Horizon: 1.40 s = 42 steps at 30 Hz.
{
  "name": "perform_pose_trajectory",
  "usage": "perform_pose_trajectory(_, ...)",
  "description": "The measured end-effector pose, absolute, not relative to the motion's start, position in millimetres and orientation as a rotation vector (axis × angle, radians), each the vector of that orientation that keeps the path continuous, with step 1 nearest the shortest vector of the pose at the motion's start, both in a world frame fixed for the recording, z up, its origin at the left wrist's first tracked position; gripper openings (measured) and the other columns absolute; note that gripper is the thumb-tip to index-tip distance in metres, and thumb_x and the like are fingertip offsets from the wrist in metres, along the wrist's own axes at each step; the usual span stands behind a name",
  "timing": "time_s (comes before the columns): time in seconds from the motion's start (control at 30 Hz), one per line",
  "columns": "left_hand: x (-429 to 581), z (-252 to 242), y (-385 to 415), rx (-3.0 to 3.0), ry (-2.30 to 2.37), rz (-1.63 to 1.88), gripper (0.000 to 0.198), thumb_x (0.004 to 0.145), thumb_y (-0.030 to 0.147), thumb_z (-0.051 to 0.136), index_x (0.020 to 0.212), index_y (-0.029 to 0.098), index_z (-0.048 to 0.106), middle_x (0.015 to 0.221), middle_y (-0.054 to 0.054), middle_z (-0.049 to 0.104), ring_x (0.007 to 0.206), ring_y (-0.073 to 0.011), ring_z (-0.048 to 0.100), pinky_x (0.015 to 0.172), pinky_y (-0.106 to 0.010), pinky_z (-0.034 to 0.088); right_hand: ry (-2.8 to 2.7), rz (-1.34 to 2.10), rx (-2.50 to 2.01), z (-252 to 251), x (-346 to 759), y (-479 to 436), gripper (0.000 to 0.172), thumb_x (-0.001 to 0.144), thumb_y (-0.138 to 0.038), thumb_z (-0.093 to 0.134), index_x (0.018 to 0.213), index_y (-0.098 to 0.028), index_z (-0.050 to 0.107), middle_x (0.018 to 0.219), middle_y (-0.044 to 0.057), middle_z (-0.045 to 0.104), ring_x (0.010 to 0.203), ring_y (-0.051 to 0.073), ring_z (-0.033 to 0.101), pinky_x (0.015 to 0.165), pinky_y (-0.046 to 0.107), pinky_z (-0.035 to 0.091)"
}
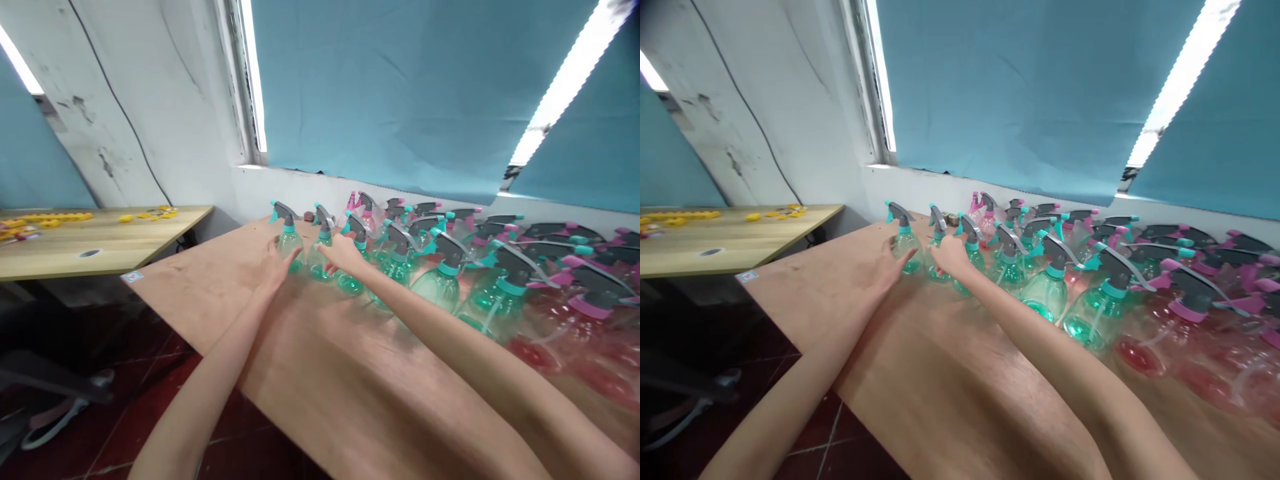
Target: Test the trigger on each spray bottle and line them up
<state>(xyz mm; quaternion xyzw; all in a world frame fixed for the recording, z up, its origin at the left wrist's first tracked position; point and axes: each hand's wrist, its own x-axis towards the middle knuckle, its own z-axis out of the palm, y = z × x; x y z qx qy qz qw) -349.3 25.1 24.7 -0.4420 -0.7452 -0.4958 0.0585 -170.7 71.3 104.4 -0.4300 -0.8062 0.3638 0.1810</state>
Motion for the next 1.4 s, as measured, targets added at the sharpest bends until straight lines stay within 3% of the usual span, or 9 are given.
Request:
perform_pose_trajectory(0.4, -350, 23, 22, -1.373, -2.273, -1.506, 0.072, 0.077, 0.054, 0.069, 0.133, 0.016, 0.044, 0.129, -0.017, 0.056, 0.12, -0.0315, 0.054, 0.096, -0.04, 0.043, -2.189, 1.001, -1.234, 98, -187, 84, 0.032, 0.094, -0.034, 0.055, 0.119, -0.015, 0.055, 0.104, 0.006, 0.064, 0.081, 0.015, 0.065, 0.069, 0.032, 0.056)
perform_pose_trajectory(0.6, -348, 25, 21, -1.369, -2.296, -1.48, 0.07, 0.078, 0.054, 0.069, 0.133, 0.018, 0.045, 0.13, -0.016, 0.056, 0.12, -0.031, 0.054, 0.096, -0.04, 0.044, -2.249, 0.949, -1.181, 93, -180, 84, 0.04, 0.095, -0.038, 0.05, 0.126, -0.013, 0.047, 0.086, 0.004, 0.066, 0.057, 0.011, 0.062, 0.052, 0.025, 0.054)
perform_pose_trajectory(0.77, -345, 29, 18, -1.368, -2.31, -1.46, 0.07, 0.079, 0.053, 0.068, 0.134, 0.018, 0.043, 0.132, -0.016, 0.055, 0.12, -0.0305, 0.054, 0.098, -0.04, 0.043, -2.29, 0.91, -1.081, 93, -176, 78, 0.049, 0.093, -0.036, 0.051, 0.129, -0.007, 0.037, 0.078, 0.011, 0.069, 0.042, 0.014, 0.06, 0.04, 0.024, 0.049)
perform_pose_trajectory(1.0, -342, 37, 12, -1.317, -2.322, -1.485, 0.079, 0.077, 0.061, 0.064, 0.137, 0.015, 0.04, 0.138, -0.021, 0.044, 0.119, -0.0331, 0.054, 0.098, -0.044, 0.043, -2.322, 0.829, -1.016, 91, -168, 68, 0.046, 0.093, -0.041, 0.05, 0.124, -0.009, 0.039, 0.09, 0.015, 0.069, 0.05, 0.017, 0.065, 0.046, 0.025, 0.05)
perform_pose_trajectory(1.1, -340, 44, 2, -1.313, -2.29, -1.5, 0.076, 0.079, 0.062, 0.061, 0.135, 0.014, 0.043, 0.137, -0.021, 0.044, 0.123, -0.0341, 0.05, 0.102, -0.048, 0.039, -2.34, 0.783, -0.945, 92, -149, 51, 0.047, 0.091, -0.044, 0.052, 0.125, -0.014, 0.042, 0.104, 0.015, 0.067, 0.073, 0.021, 0.07, 0.062, 0.028, 0.052)
perform_pose_trajectory(1.23, -322, 46, -30, -1.361, -2.198, -1.524, 0.069, 0.082, 0.061, 0.054, 0.132, 0.015, 0.045, 0.134, -0.018, 0.046, 0.128, -0.0333, 0.043, 0.107, -0.049, 0.032, -2.371, 0.734, -0.838, 92, -102, 17, 0.044, 0.089, -0.047, 0.054, 0.122, -0.018, 0.048, 0.118, 0.012, 0.063, 0.104, 0.026, 0.063, 0.081, 0.034, 0.049)
perform_pose_trajectory(1.3, -303, 41, -54, -1.456, -2.17, -1.538, 0.062, 0.085, 0.06, 0.048, 0.131, 0.017, 0.046, 0.133, -0.015, 0.049, 0.125, -0.0322, 0.047, 0.105, -0.049, 0.036, -2.399, 0.72, -0.79, 87, -73, 1, 0.042, 0.089, -0.049, 0.053, 0.119, -0.019, 0.05, 0.115, 0.01, 0.064, 0.103, 0.027, 0.062, 0.082, 0.036, 0.047)
perform_pose_trajectory(1.4, -262, 29, -91, -1.768, -2.191, -1.507, 0.052, 0.086, 0.057, 0.051, 0.128, 0.026, 0.051, 0.127, -0.009, 0.058, 0.112, -0.0319, 0.058, 0.092, -0.049, 0.048, -2.433, 0.645, -0.692, 78, -30, -15, 0.047, 0.087, -0.053, 0.053, 0.121, -0.021, 0.05, 0.106, 0.009, 0.067, 0.09, 0.026, 0.064, 0.072, 0.035, 0.047)
